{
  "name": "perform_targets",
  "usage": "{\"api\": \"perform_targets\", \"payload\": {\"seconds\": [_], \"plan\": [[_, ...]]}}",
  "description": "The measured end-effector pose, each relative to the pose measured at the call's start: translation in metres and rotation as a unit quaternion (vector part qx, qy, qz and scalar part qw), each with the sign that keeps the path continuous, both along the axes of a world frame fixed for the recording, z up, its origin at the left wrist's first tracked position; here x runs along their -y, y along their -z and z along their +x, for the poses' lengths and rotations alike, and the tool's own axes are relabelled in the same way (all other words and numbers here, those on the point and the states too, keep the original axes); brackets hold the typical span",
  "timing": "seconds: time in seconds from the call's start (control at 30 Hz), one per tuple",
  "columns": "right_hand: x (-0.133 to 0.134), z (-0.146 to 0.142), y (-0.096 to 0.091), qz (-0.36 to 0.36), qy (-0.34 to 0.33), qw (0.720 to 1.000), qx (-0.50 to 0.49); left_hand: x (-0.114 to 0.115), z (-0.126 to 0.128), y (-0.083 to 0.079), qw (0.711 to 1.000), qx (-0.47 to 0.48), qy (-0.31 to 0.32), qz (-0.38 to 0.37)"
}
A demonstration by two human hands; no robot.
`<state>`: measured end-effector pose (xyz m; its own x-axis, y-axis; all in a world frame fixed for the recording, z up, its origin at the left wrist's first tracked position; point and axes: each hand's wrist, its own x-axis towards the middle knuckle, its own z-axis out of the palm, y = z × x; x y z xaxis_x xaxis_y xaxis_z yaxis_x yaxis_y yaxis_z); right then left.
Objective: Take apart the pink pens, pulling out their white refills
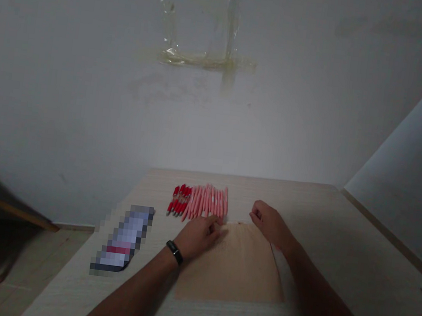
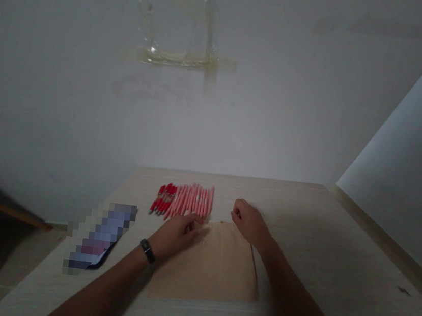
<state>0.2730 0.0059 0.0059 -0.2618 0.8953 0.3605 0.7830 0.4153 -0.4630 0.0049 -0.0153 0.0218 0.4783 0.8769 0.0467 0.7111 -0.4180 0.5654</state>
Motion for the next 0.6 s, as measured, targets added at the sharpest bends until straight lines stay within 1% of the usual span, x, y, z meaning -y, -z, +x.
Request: {"api": "perform_targets", "payload": {"seconds": [0.1,0.2,0.3,0.4,0.6], "plan": [[0.008,-0.022,0.0,-0.005,-0.029,0.999,0.029,0.0,0.0,0.0,1.0,-0.001,0.005,0.009],[0.011,-0.035,0.003,-0.008,-0.058,0.997,0.049,0.0,0.0,0.002,1.0,0.003,0.007,0.016],[0.008,-0.042,0.007,-0.014,-0.089,0.995,0.048,0.0,0.0,0.004,1.0,0.005,-0.002,0.025],[0.005,-0.046,0.011,0.005,-0.11,0.992,0.066,-0.001,0.0,0.006,0.999,0.001,-0.008,0.036],[0.0,-0.055,0.016,0.012,-0.109,0.985,0.132,-0.001,-0.001,0.004,0.999,0.007,-0.009,0.041]]}}
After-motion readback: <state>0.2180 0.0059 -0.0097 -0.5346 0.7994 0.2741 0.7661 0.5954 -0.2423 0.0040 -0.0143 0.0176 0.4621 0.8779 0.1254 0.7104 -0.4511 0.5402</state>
